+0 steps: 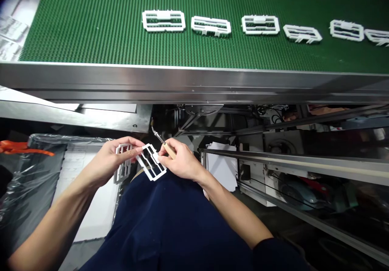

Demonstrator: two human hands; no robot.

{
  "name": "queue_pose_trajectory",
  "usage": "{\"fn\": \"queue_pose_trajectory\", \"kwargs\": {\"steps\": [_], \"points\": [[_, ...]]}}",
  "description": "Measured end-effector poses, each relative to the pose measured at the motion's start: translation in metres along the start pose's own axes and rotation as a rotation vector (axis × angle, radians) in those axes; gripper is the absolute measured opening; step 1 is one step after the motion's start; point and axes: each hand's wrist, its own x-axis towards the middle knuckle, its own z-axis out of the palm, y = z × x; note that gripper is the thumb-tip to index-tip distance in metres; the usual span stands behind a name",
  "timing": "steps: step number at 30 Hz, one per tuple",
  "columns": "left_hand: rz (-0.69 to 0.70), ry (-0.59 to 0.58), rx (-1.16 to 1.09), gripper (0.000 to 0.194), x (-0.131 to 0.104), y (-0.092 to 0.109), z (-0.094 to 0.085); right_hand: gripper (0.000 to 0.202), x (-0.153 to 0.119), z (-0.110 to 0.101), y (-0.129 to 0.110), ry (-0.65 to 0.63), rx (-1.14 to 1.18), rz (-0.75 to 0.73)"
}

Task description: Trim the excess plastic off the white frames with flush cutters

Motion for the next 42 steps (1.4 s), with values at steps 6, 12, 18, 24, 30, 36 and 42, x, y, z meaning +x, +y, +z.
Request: {"fn": "queue_pose_trajectory", "kwargs": {"steps": [6,12,18,24,30,36,42], "points": [[-0.022,-0.007,0.014,0.022,-0.013,-0.002,0.001,0.015,0.005,0.011,-0.002,0.023,-0.190,-0.007],[-0.058,-0.069,0.041,0.020,-0.025,-0.008,-0.006,0.011,-0.002,0.019,0.003,-0.079,-0.210,-0.040],[0.022,-0.243,0.269,0.022,-0.031,-0.007,-0.015,0.008,-0.008,0.020,0.009,-0.202,-0.140,-0.077],[0.060,-0.344,0.341,0.021,-0.032,-0.010,-0.017,0.008,-0.011,0.022,0.018,-0.279,-0.007,-0.059],[0.179,-0.309,0.359,0.021,-0.032,-0.022,-0.013,0.012,-0.008,0.027,0.028,-0.322,0.092,-0.064],[0.226,-0.310,0.011,0.017,-0.032,-0.032,-0.002,0.021,-0.004,0.032,0.039,-0.384,0.303,-0.103],[0.199,-0.352,-0.037,0.015,-0.036,-0.033,0.000,0.025,-0.003,0.038,0.045,-0.444,0.335,-0.086]]}}
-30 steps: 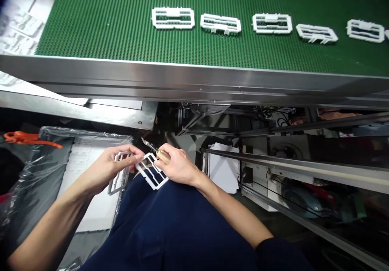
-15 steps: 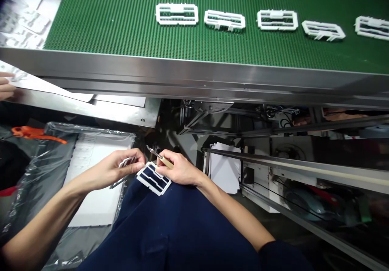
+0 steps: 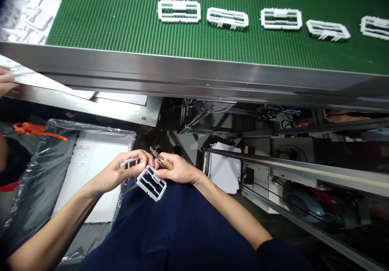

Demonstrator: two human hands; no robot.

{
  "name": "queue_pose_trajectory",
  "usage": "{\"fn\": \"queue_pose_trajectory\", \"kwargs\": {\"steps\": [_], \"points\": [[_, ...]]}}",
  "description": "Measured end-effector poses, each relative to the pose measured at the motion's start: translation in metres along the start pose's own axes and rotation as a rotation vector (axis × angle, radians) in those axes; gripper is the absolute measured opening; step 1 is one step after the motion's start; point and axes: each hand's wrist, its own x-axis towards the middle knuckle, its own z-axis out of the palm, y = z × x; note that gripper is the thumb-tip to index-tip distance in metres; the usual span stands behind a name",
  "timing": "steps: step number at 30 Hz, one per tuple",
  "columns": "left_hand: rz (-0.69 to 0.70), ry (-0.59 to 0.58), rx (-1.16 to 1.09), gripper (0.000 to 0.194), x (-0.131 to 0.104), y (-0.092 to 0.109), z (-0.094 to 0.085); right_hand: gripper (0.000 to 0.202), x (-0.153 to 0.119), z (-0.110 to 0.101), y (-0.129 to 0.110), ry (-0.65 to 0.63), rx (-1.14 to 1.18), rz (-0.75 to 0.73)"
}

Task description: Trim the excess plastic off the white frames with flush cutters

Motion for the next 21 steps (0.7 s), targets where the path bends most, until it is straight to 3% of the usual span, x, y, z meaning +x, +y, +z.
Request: {"fn": "queue_pose_trajectory", "kwargs": {"steps": [4,8,11,15,21], "points": [[-0.039,0.015,0.087,0.016,-0.003,0.007,-0.002,0.021,-0.006,-0.007,-0.018,0.003,-0.304,0.056],[-0.086,0.022,0.176,0.019,-0.005,0.013,-0.003,0.018,-0.022,-0.018,-0.052,0.062,-0.780,0.107],[-0.104,0.010,0.192,0.020,-0.006,0.017,-0.002,0.010,-0.033,-0.024,-0.075,0.030,-0.981,0.114],[-0.119,0.004,0.175,0.019,-0.005,0.020,-0.001,0.012,-0.033,-0.023,-0.085,0.060,-0.946,0.144],[-0.120,0.028,0.179,0.018,-0.004,0.017,-0.005,0.021,-0.018,-0.004,-0.055,0.118,-0.441,0.208]]}}
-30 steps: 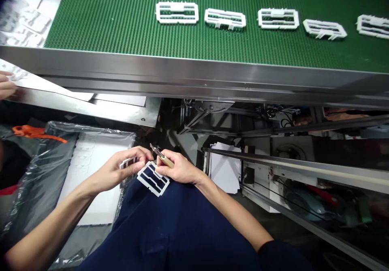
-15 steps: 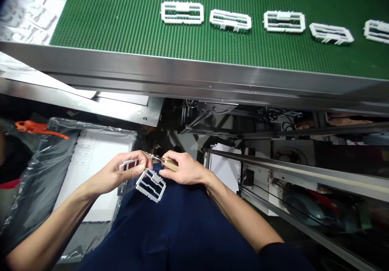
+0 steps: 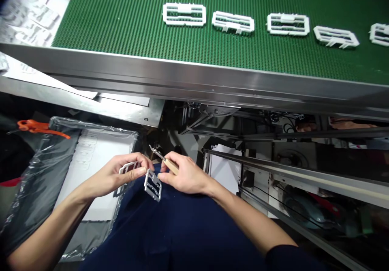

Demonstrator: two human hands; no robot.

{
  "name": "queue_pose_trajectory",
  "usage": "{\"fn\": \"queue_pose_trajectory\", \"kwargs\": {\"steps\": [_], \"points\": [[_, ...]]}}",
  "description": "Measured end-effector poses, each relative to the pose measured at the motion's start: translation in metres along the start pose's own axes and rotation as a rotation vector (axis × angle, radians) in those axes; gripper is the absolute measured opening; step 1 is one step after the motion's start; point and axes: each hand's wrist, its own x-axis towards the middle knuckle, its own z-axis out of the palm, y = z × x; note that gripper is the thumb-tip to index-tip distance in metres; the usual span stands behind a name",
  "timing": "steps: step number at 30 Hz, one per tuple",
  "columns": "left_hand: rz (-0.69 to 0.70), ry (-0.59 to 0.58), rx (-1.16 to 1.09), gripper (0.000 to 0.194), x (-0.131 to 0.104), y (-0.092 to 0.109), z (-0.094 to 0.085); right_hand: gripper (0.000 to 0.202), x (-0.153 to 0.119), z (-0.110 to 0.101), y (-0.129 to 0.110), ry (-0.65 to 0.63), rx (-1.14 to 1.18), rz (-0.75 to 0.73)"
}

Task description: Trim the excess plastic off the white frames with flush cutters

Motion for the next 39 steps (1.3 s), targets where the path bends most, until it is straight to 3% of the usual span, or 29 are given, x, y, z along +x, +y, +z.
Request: {"fn": "queue_pose_trajectory", "kwargs": {"steps": [3,6,14,22,25,31,35,39], "points": [[-0.021,0.027,-0.009,0.018,-0.002,-0.001,-0.001,0.026,0.007,0.019,0.009,-0.006,0.215,0.017],[0.004,0.027,0.002,0.017,-0.003,0.000,-0.001,0.023,0.011,0.029,0.014,-0.010,0.291,0.006],[0.034,0.013,-0.063,0.009,-0.006,0.001,-0.002,0.023,0.013,0.029,0.021,-0.010,0.316,-0.010],[-0.002,0.000,-0.017,0.018,-0.003,0.001,0.002,0.020,0.012,0.026,0.018,-0.059,0.278,-0.031],[-0.022,-0.019,-0.013,0.020,-0.002,0.000,0.001,0.018,0.006,0.008,0.011,-0.051,0.068,-0.044],[-0.056,-0.078,-0.004,0.022,0.001,0.005,0.000,0.006,-0.015,-0.035,-0.009,-0.017,-0.622,-0.123],[-0.063,-0.086,0.027,0.025,0.002,0.008,0.002,0.012,-0.019,-0.042,-0.023,-0.075,-0.896,-0.160],[-0.065,-0.111,0.060,0.026,0.004,0.010,0.003,0.008,-0.017,-0.043,-0.033,-0.145,-0.992,-0.163]]}}
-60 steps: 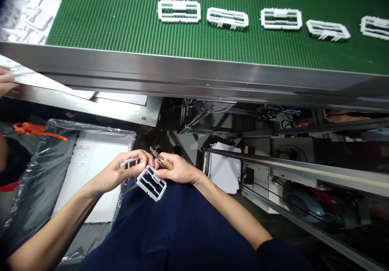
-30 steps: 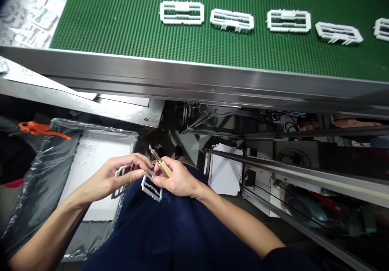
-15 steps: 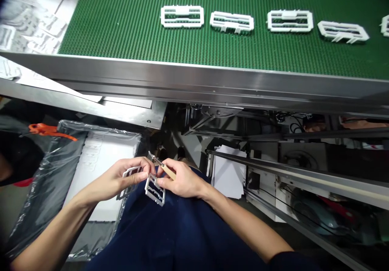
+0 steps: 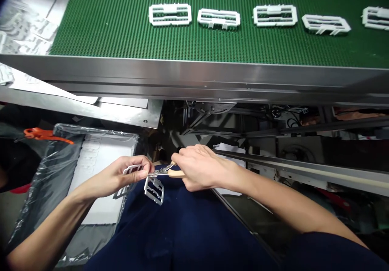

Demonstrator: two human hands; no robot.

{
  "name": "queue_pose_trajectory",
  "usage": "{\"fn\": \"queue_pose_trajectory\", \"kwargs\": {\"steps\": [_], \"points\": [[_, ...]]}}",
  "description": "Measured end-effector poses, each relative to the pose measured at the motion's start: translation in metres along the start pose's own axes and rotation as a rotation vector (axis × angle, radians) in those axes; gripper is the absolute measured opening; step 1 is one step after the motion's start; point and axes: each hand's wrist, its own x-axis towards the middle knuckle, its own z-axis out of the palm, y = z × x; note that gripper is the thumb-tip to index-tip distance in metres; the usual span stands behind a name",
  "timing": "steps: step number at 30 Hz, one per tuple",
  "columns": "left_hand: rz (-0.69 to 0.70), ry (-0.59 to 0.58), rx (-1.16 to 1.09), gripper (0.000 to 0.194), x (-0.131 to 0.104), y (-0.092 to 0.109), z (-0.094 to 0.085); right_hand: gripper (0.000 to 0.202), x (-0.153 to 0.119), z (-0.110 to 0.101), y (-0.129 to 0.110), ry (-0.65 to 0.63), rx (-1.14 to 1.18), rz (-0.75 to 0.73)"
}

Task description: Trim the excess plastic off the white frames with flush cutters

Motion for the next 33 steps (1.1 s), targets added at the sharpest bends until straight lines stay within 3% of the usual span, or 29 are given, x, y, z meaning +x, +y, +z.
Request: {"fn": "queue_pose_trajectory", "kwargs": {"steps": [11,22,33], "points": [[0.003,-0.023,0.044,0.023,0.000,0.007,0.002,0.008,-0.001,-0.022,-0.003,-0.090,-0.130,-0.083],[0.000,-0.060,0.124,0.021,0.003,0.015,0.000,0.008,0.000,-0.029,-0.006,0.026,-0.278,-0.157],[-0.023,-0.078,0.115,0.022,0.010,0.014,0.000,0.004,0.006,-0.041,-0.006,-0.048,-0.254,-0.172]]}}
